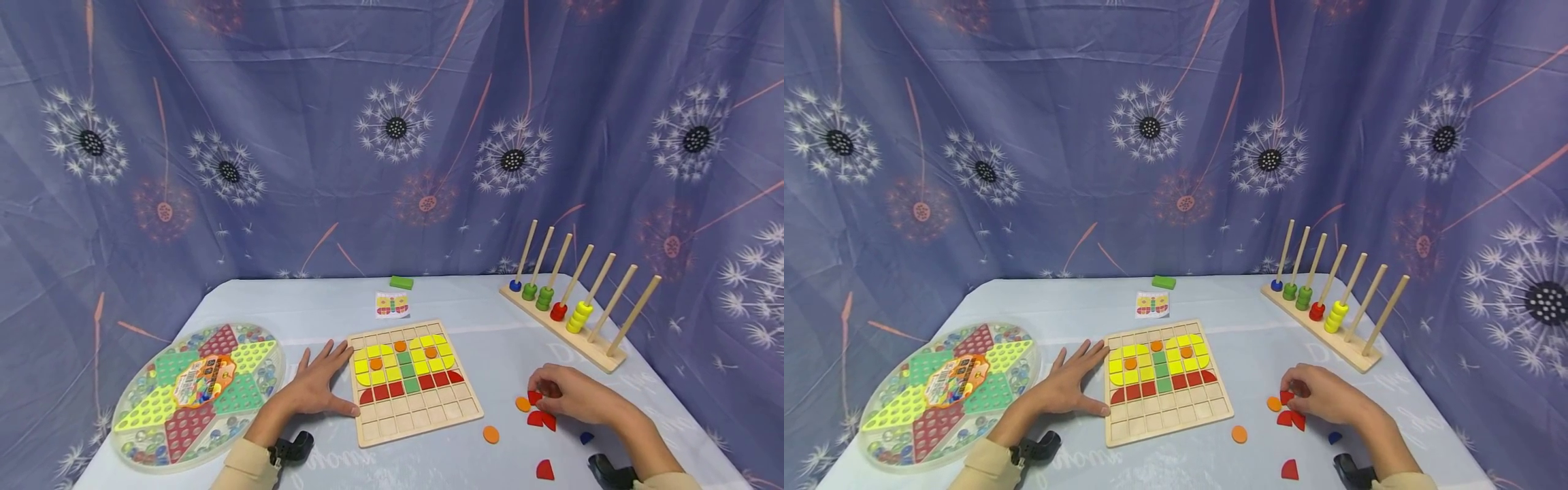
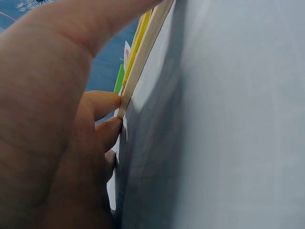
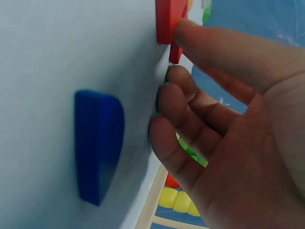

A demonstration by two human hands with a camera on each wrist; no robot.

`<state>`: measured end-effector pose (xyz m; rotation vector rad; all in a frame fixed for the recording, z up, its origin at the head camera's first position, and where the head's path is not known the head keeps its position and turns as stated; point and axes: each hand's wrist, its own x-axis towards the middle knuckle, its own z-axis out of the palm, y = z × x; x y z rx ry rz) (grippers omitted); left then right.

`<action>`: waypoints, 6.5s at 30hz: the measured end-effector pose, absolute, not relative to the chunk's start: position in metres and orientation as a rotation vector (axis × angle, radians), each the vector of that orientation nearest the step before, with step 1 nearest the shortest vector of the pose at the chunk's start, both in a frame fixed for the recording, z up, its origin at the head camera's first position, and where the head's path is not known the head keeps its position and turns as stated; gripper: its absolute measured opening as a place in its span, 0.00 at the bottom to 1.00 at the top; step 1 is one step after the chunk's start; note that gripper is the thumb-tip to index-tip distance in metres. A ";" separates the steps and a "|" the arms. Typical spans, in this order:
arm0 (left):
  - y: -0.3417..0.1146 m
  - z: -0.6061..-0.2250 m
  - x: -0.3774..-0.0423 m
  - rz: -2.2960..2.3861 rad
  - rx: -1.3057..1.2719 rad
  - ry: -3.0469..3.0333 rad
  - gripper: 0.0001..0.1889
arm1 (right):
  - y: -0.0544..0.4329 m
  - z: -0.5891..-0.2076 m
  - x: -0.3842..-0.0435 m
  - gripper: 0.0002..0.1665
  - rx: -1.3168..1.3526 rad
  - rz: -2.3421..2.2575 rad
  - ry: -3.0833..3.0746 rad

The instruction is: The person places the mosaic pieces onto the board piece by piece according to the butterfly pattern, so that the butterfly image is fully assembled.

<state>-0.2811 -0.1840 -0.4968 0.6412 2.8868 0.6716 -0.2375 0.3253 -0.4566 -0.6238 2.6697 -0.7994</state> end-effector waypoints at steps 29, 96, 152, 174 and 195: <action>-0.185 -0.496 -0.279 0.687 0.660 2.889 0.65 | 0.242 -0.456 -0.256 0.13 -0.685 -0.663 2.841; -0.185 -0.493 -0.278 0.678 0.670 2.902 0.66 | 0.281 -0.465 -0.240 0.14 -0.673 -0.818 2.687; -0.186 -0.494 -0.278 0.681 0.670 2.895 0.66 | 0.282 -0.447 -0.239 0.19 -0.650 -0.814 2.533; -0.186 -0.493 -0.278 0.688 0.694 2.899 0.65 | 0.272 -0.451 -0.231 0.19 -0.647 -0.729 2.652; -0.187 -0.495 -0.280 0.688 0.694 2.896 0.65 | 0.223 -0.443 -0.248 0.19 -0.722 -0.633 2.795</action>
